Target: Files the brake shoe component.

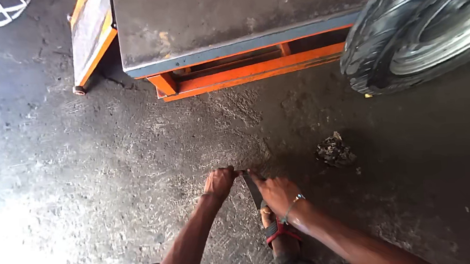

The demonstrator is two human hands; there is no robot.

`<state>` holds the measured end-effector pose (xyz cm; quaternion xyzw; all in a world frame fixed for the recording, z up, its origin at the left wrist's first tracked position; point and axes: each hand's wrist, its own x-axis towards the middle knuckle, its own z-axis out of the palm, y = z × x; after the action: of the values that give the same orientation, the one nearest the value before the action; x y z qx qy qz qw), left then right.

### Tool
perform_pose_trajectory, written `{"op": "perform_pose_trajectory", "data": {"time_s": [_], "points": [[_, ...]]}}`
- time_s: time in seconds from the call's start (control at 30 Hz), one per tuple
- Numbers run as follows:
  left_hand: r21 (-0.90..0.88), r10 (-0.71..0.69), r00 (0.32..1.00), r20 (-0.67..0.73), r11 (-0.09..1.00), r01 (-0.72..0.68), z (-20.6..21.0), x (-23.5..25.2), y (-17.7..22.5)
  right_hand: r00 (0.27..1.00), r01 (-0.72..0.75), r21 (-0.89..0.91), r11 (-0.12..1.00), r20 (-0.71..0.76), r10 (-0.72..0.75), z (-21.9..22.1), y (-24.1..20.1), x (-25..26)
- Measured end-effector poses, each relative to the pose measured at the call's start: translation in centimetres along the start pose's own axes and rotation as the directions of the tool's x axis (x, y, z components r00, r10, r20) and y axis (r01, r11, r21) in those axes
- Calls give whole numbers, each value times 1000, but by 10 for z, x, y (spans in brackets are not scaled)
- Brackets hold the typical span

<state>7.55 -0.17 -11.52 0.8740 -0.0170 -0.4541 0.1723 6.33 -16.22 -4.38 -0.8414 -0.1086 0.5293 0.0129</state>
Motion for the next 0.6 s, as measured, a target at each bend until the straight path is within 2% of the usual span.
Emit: {"op": "perform_pose_trajectory", "data": {"time_s": [0.07,0.13,0.23,0.33,0.43,0.5,0.6], "points": [[-7,47,998,-38,999,-48,9,-9,-7,998,19,-3,1000,67,-19,3,-2,-9],[-25,85,996,-17,996,-85,6,-7,-11,991,23,-17,1000,132,-21,-3,-9,-12],[-39,127,992,24,991,-126,-6,5,-15,993,29,-4,1000,112,-29,-6,-8,-4],[-64,193,981,-35,979,-195,6,6,-22,991,86,-12,996,108,-84,-5,7,-8],[-77,277,961,8,958,-276,7,7,-25,967,75,-30,997,245,-65,-21,15,-16],[-91,325,945,27,943,-321,2,14,-27,958,43,46,998,282,-55,-31,26,-20],[-92,370,929,5,925,-368,6,17,-30,972,-20,205,979,235,-29,-22,38,-21]]}}
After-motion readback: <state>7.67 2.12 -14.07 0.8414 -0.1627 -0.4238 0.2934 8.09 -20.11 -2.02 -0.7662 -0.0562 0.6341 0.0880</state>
